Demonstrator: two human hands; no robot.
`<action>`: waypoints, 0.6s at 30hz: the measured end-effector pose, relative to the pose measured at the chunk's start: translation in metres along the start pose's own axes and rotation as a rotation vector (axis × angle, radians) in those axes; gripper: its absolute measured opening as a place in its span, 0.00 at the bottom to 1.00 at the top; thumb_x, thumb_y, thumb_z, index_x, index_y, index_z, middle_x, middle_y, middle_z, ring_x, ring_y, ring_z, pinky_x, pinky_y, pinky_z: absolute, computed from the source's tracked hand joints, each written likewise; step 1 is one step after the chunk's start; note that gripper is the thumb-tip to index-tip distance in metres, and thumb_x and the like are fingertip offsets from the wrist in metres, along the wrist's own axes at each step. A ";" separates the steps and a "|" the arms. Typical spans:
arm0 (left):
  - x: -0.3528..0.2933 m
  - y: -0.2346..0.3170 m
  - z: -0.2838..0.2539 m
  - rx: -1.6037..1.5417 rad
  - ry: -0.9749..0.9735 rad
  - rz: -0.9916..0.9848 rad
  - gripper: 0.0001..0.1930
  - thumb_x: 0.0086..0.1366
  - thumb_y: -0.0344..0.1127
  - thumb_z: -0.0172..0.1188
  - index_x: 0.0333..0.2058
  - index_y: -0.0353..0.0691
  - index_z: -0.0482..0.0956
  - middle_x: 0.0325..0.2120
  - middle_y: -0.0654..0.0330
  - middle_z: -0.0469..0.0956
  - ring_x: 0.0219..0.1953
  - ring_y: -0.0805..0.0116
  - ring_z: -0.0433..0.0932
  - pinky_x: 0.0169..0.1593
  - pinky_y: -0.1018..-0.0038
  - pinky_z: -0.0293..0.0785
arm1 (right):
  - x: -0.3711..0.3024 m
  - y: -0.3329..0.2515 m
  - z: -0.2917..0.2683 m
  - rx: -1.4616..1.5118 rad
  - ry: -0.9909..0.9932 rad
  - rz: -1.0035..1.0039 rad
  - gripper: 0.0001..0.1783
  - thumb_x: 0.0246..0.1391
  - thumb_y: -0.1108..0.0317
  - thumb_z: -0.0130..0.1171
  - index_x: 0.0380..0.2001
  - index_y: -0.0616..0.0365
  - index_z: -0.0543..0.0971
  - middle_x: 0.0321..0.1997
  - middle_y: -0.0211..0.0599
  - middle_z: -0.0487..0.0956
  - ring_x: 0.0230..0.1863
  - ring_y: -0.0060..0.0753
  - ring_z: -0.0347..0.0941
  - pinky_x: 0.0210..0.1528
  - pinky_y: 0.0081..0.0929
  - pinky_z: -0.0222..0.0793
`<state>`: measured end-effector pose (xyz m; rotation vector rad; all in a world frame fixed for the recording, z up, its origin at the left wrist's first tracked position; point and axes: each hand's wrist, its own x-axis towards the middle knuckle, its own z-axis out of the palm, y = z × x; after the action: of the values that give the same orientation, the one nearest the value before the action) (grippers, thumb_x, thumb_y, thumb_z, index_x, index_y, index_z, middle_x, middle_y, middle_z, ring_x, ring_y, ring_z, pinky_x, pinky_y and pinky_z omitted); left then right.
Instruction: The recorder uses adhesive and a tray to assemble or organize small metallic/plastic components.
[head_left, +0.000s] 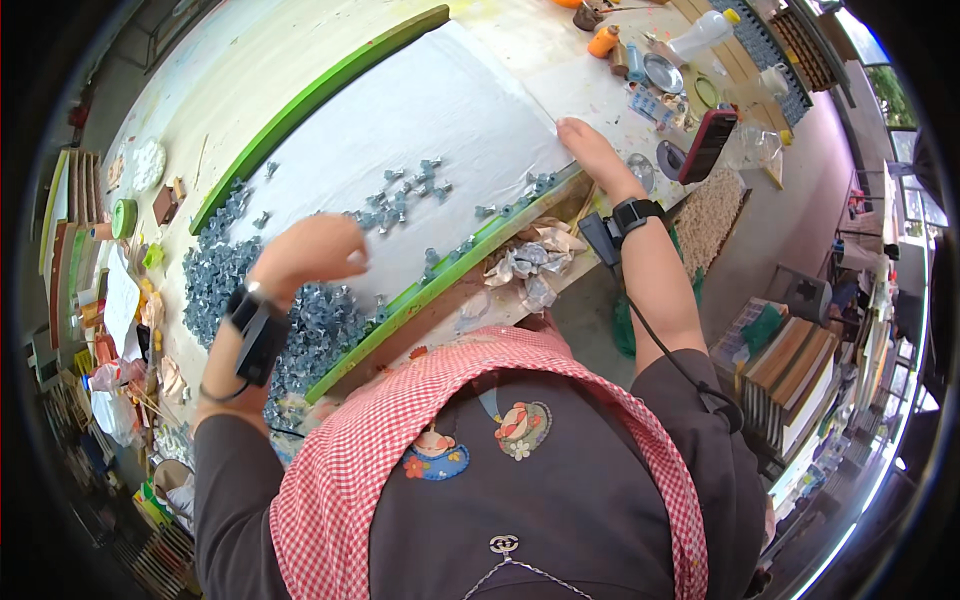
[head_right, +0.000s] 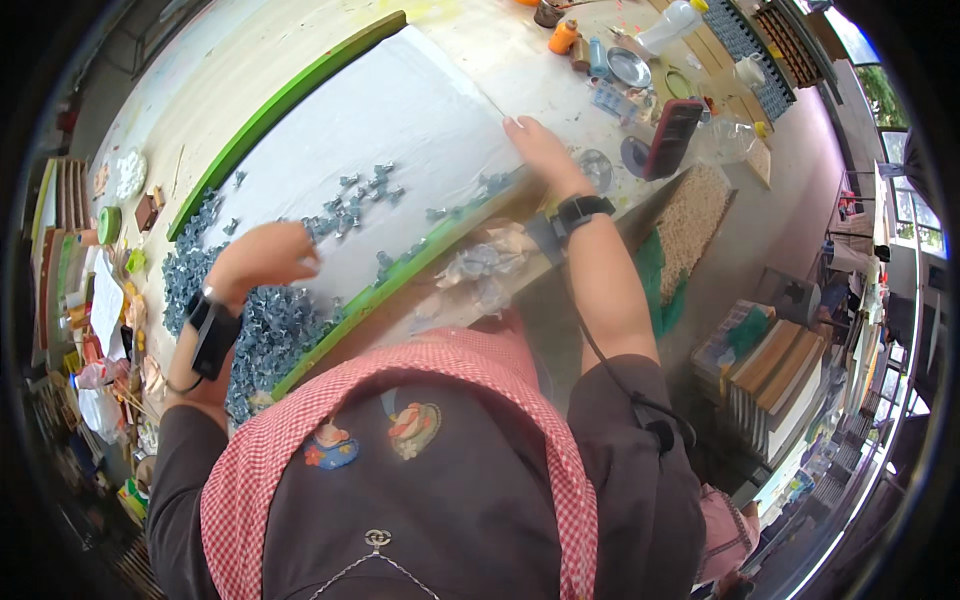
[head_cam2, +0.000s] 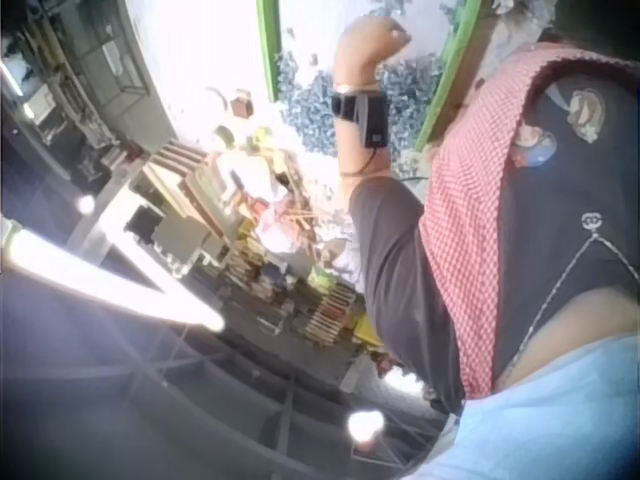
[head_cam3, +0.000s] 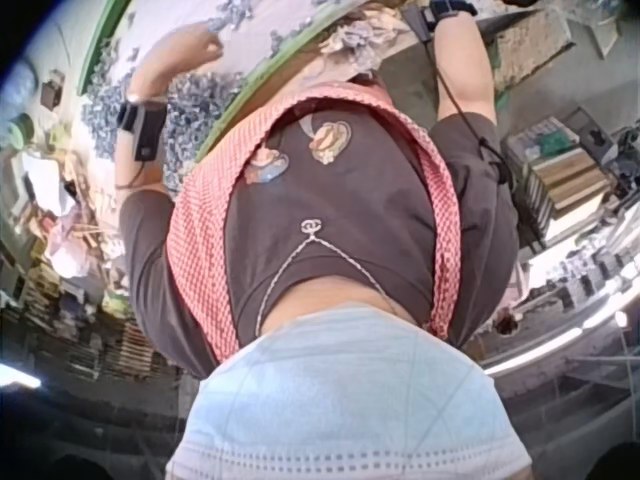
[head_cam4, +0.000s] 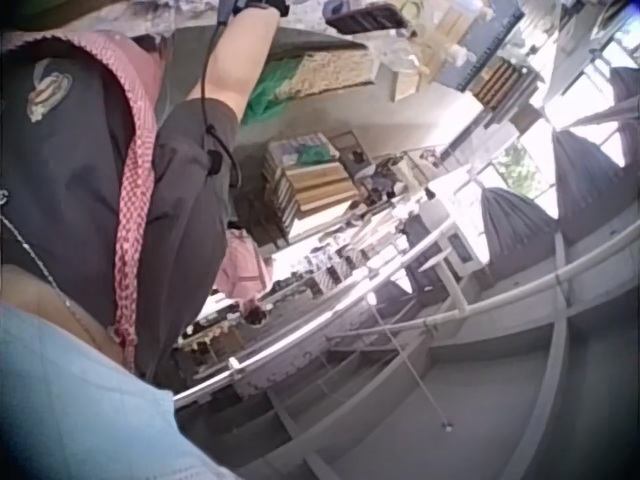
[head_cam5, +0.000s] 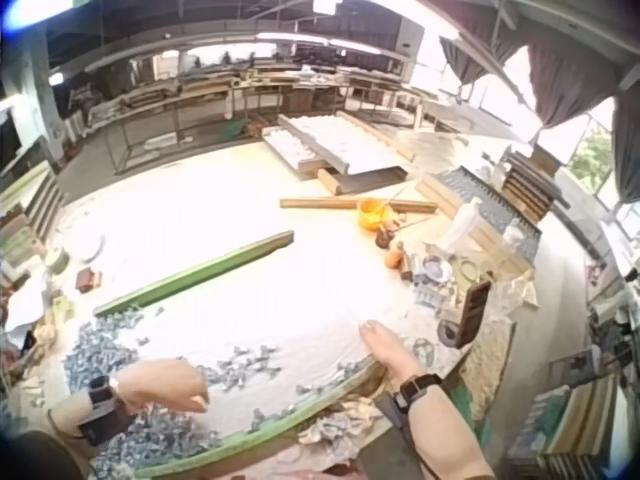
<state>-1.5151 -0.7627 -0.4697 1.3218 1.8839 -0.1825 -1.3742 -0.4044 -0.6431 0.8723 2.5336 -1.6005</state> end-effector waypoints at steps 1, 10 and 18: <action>0.024 0.011 -0.008 0.067 0.076 0.065 0.12 0.51 0.41 0.56 0.27 0.40 0.81 0.25 0.49 0.77 0.32 0.52 0.76 0.38 0.60 0.72 | 0.000 -0.002 0.000 0.008 0.007 0.005 0.27 0.59 0.53 0.44 0.50 0.67 0.68 0.49 0.41 0.73 0.50 0.31 0.67 0.54 0.24 0.58; 0.233 0.089 0.010 -0.112 0.600 0.537 0.16 0.53 0.27 0.50 0.42 0.37 0.75 0.36 0.48 0.75 0.40 0.49 0.73 0.47 0.61 0.68 | 0.003 -0.003 0.004 0.040 0.006 0.004 0.27 0.59 0.52 0.45 0.49 0.68 0.69 0.45 0.40 0.75 0.47 0.30 0.68 0.51 0.24 0.61; 0.167 0.072 0.038 -0.347 0.576 0.645 0.10 0.51 0.24 0.51 0.35 0.35 0.73 0.36 0.50 0.72 0.40 0.49 0.71 0.45 0.63 0.68 | 0.003 0.002 0.000 0.031 0.034 0.032 0.28 0.58 0.52 0.46 0.49 0.69 0.69 0.42 0.40 0.75 0.44 0.28 0.69 0.50 0.24 0.62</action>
<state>-1.4553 -0.6306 -0.5855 1.7627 1.6990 0.8959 -1.3760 -0.4026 -0.6458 0.9459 2.5097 -1.6338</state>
